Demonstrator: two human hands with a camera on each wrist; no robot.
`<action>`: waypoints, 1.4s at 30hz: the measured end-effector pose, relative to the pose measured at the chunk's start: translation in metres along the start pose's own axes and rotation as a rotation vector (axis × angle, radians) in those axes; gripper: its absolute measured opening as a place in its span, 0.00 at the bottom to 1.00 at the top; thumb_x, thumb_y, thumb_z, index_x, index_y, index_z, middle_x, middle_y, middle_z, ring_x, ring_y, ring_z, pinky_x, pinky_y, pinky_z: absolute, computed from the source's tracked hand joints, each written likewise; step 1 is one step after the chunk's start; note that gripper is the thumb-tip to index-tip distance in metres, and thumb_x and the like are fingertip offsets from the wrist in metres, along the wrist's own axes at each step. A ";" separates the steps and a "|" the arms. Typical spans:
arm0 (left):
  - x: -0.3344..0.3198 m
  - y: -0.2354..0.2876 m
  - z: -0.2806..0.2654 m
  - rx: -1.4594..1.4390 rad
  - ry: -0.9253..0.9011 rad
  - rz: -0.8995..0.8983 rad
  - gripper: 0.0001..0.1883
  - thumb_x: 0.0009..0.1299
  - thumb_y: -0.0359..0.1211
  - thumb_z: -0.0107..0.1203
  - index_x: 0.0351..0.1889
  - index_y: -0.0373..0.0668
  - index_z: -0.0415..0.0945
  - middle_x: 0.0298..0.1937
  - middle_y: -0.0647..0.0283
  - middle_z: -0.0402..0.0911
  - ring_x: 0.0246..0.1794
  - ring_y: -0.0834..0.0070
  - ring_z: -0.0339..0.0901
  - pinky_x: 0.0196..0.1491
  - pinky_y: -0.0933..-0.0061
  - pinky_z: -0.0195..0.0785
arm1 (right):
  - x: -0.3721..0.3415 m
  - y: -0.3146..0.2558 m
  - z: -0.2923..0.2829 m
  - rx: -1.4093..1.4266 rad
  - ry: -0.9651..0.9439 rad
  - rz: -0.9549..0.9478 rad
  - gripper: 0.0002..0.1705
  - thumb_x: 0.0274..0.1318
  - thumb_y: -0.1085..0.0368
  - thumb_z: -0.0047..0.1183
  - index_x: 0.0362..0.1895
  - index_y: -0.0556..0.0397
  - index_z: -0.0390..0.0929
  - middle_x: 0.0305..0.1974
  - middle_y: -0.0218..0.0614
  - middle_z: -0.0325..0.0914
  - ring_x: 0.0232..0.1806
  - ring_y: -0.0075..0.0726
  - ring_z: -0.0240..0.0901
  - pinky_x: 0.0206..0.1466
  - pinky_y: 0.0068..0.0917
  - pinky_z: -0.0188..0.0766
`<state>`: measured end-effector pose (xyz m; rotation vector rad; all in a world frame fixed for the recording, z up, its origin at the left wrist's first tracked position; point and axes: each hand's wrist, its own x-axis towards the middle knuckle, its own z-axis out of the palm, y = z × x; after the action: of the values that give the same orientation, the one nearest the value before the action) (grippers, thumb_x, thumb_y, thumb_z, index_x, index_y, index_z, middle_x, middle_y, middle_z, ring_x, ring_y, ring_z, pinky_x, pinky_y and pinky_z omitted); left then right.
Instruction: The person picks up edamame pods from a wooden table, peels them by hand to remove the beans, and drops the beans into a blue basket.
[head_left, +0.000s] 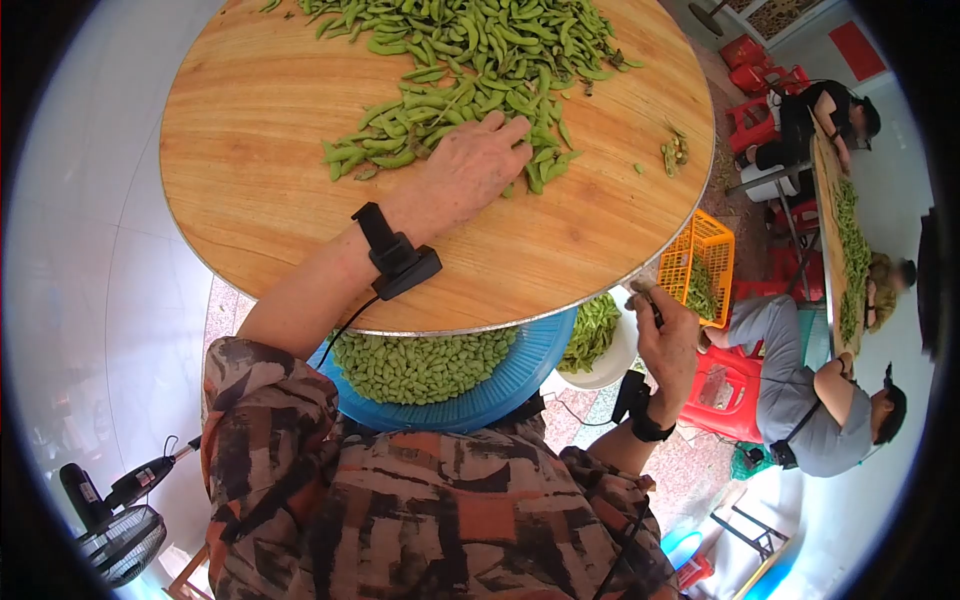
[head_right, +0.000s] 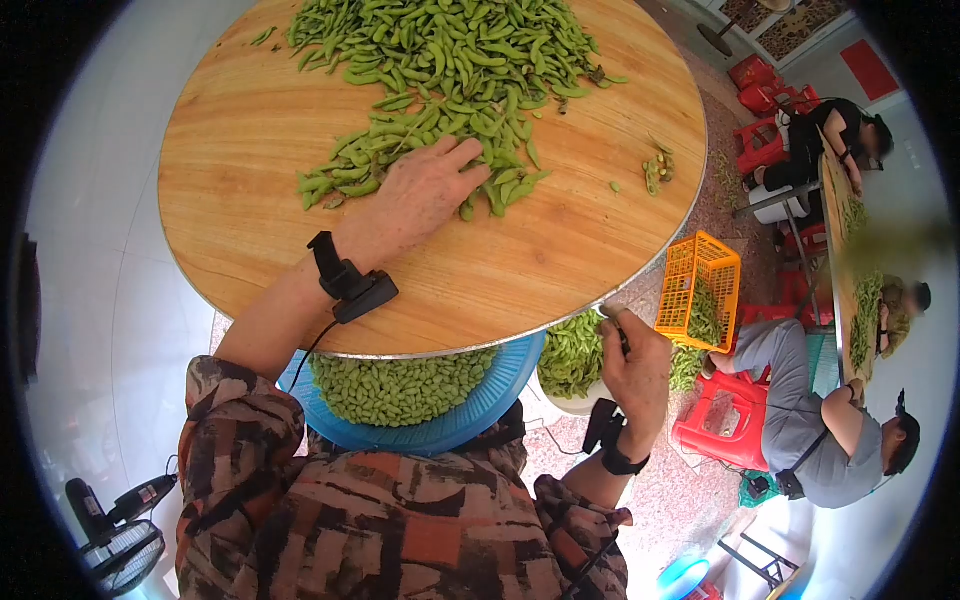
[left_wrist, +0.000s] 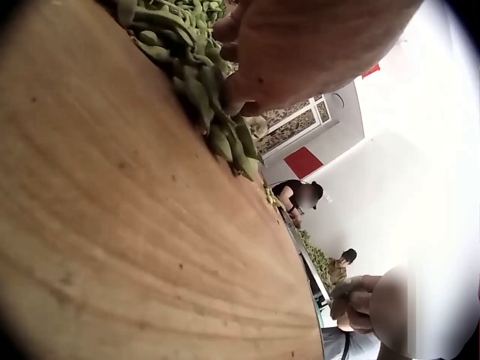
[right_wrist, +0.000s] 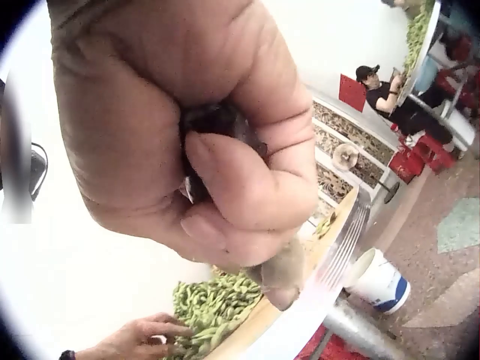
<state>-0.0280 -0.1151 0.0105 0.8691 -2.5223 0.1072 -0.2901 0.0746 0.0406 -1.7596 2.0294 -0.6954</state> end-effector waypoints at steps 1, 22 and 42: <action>0.000 0.002 -0.003 0.001 -0.001 0.002 0.16 0.57 0.22 0.54 0.45 0.39 0.75 0.48 0.59 0.69 0.41 0.59 0.74 0.43 0.62 0.72 | 0.002 -0.003 0.007 0.084 0.045 -0.038 0.12 0.57 0.73 0.52 0.45 0.60 0.81 0.27 0.45 0.82 0.27 0.34 0.80 0.33 0.26 0.73; -0.075 0.076 -0.019 -1.029 0.182 -0.728 0.06 0.70 0.27 0.56 0.40 0.35 0.73 0.28 0.64 0.75 0.25 0.83 0.71 0.28 0.77 0.63 | 0.032 -0.077 0.089 1.425 -0.485 0.251 0.10 0.67 0.71 0.45 0.46 0.64 0.76 0.20 0.21 0.62 0.18 0.13 0.47 0.19 0.17 0.45; -0.090 0.088 -0.011 -2.295 0.099 -0.848 0.07 0.75 0.31 0.52 0.48 0.41 0.71 0.41 0.69 0.75 0.26 0.84 0.68 0.25 0.83 0.58 | 0.030 -0.050 0.081 1.557 -0.598 0.264 0.08 0.65 0.72 0.47 0.38 0.67 0.76 0.22 0.24 0.64 0.17 0.13 0.47 0.17 0.16 0.41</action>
<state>-0.0139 0.0079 -0.0142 0.5027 -0.5905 -2.1712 -0.2087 0.0295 0.0054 -0.5842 0.7210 -1.0262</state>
